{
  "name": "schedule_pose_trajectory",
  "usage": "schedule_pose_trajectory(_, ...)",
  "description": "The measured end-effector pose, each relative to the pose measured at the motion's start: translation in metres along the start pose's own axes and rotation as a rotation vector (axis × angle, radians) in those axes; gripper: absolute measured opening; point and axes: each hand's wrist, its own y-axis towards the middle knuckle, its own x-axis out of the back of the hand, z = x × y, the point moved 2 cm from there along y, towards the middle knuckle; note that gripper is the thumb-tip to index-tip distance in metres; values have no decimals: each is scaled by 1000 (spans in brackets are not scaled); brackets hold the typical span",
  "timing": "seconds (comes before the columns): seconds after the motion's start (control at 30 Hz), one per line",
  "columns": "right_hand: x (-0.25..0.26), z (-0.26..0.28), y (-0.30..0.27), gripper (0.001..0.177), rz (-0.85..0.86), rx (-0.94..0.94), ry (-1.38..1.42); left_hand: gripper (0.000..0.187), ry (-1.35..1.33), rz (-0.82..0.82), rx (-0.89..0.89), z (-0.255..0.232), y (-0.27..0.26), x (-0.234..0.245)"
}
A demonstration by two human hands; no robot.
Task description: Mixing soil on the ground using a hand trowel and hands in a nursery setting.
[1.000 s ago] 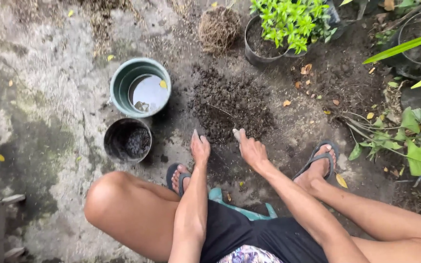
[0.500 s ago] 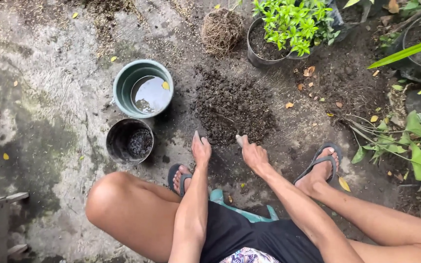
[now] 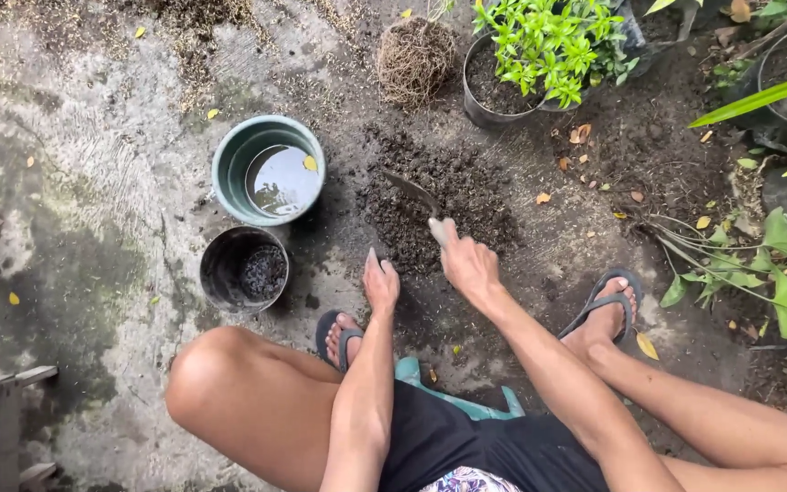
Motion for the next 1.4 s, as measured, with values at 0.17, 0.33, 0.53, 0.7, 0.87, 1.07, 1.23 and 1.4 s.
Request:
schedule_pose_trajectory(0.17,-77,-43,49,46,-104,141,-312,54,-21,-8,-10,-14,0,7)
schedule_pose_trajectory(0.33,-115,-92,60,51,-152,168,-513,54,-40,10,-34,-17,-18,22)
schedule_pose_trajectory(0.53,-95,-136,40,50,21,166,-586,54,-19,-4,-37,-11,-12,15)
schedule_pose_trajectory(0.7,-72,-154,43,49,91,141,-641,54,-7,4,-22,-4,-11,13)
schedule_pose_trajectory(0.87,-35,-78,47,53,14,168,-508,53,1,-12,-16,15,-3,-1)
schedule_pose_trajectory(1.07,-100,-58,59,54,44,132,-308,54,-24,-13,23,-29,-11,23)
schedule_pose_trajectory(1.23,-90,-113,37,54,55,101,-479,54,-40,11,40,-25,-8,20)
schedule_pose_trajectory(1.4,-50,-132,29,55,141,35,-421,53,-17,-10,28,-12,-6,9)
